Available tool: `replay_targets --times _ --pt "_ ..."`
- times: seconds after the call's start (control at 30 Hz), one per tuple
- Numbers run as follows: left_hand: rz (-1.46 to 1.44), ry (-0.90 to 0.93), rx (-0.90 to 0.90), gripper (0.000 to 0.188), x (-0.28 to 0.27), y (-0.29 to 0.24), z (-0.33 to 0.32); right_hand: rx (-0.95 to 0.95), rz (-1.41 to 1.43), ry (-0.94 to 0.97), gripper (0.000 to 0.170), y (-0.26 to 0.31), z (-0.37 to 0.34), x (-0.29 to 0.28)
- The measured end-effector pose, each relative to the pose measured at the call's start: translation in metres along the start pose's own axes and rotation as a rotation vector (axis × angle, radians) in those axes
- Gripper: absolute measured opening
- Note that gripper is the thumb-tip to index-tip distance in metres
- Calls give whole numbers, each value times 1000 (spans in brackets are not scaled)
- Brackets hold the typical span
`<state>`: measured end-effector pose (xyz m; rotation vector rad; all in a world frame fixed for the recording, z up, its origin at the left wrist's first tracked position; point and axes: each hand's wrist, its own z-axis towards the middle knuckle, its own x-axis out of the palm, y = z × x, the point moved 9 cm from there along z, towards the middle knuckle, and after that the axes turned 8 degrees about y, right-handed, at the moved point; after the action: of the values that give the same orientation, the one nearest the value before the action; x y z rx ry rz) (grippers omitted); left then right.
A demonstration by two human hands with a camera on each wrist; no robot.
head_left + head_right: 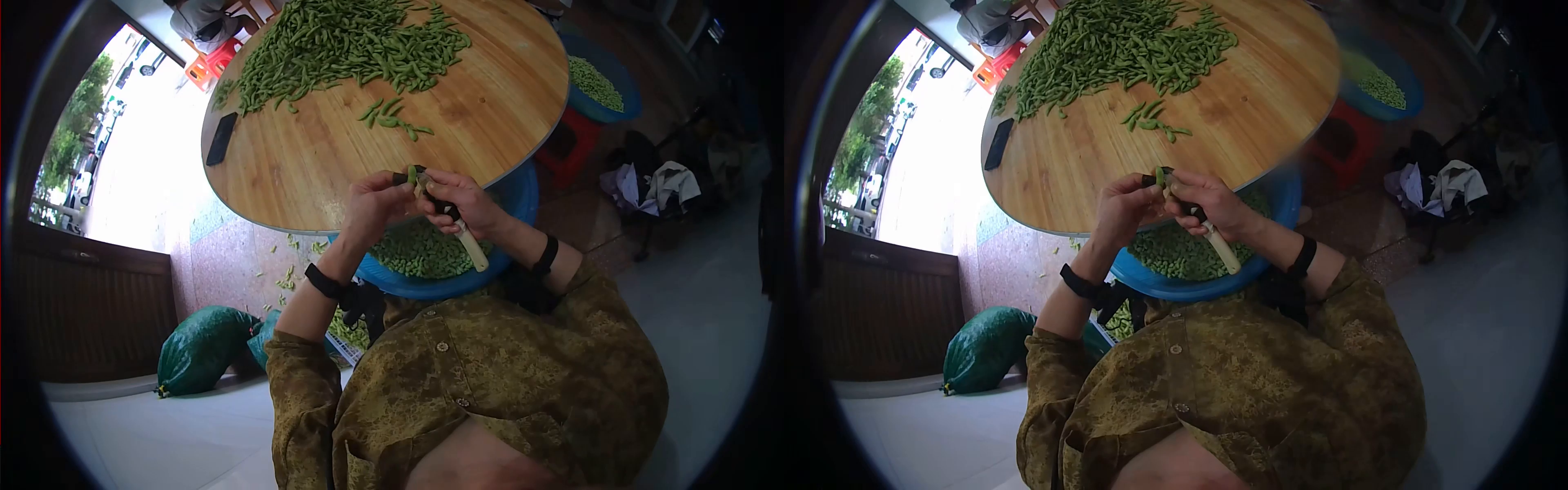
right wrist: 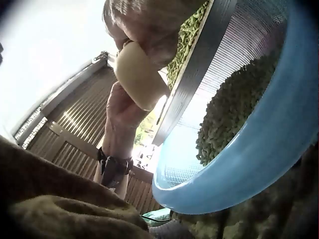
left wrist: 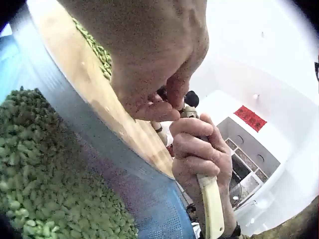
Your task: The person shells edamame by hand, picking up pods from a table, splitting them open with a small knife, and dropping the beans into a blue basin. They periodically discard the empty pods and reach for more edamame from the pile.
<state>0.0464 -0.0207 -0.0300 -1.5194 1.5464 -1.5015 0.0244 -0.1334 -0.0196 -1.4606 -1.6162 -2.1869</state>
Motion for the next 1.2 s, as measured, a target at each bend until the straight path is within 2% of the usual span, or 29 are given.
replay_targets --times 0.2,0.27,0.3,0.37,0.43,0.5,0.57,0.6,0.67,0.7,0.77,0.8,0.87,0.9,0.97,1.03,1.1,1.17,1.2 --pt "106 -8 65 6 -8 -2 -1 6 -7 44 31 -1 0 4" --pt "224 -30 204 6 -9 -10 -2 -7 -9 13 31 1 -1 6" --pt "224 -29 205 6 -6 -10 -3 -21 -10 -19 30 2 -2 5" --pt "300 -51 365 4 2 -25 -10 -42 -19 -38 30 1 -2 5" --pt "270 -20 344 6 3 -25 -8 -64 -30 -53 30 5 -2 4" --pt "239 11 322 7 1 -26 -3 -42 95 1 28 6 -3 9" --pt "-220 351 112 10 20 -7 4 -32 135 54 27 7 -3 11" --pt "-221 351 114 10 20 -7 5 -21 175 108 26 7 -3 15" --pt "-532 551 -14 9 42 0 3 -1 228 122 23 4 -4 12" --pt "-532 553 -12 9 43 0 3 19 285 133 21 1 -4 12" --pt "-275 283 5 9 23 5 9 23 323 64 21 0 -3 6" --pt "-273 286 4 9 28 2 5 29 363 -5 22 -2 -4 0" --pt "737 12 497 11 33 -52 -18 31 384 14 21 -4 -4 2" --pt "737 7 495 11 33 -52 -19 34 406 31 20 -6 -4 4" --pt "1329 -149 887 15 57 -73 -43 36 443 29 22 -11 -4 4" --pt "1308 -164 888 13 56 -74 -46 35 474 28 25 -12 -4 7" --pt "1287 -173 887 12 54 -76 -46 -16 379 40 25 -6 -4 11" --pt "308 -32 275 14 12 -35 -11 -24 305 12 23 -3 -5 7" --pt "306 -33 275 14 11 -33 -11 -29 232 -15 20 -2 -7 3"
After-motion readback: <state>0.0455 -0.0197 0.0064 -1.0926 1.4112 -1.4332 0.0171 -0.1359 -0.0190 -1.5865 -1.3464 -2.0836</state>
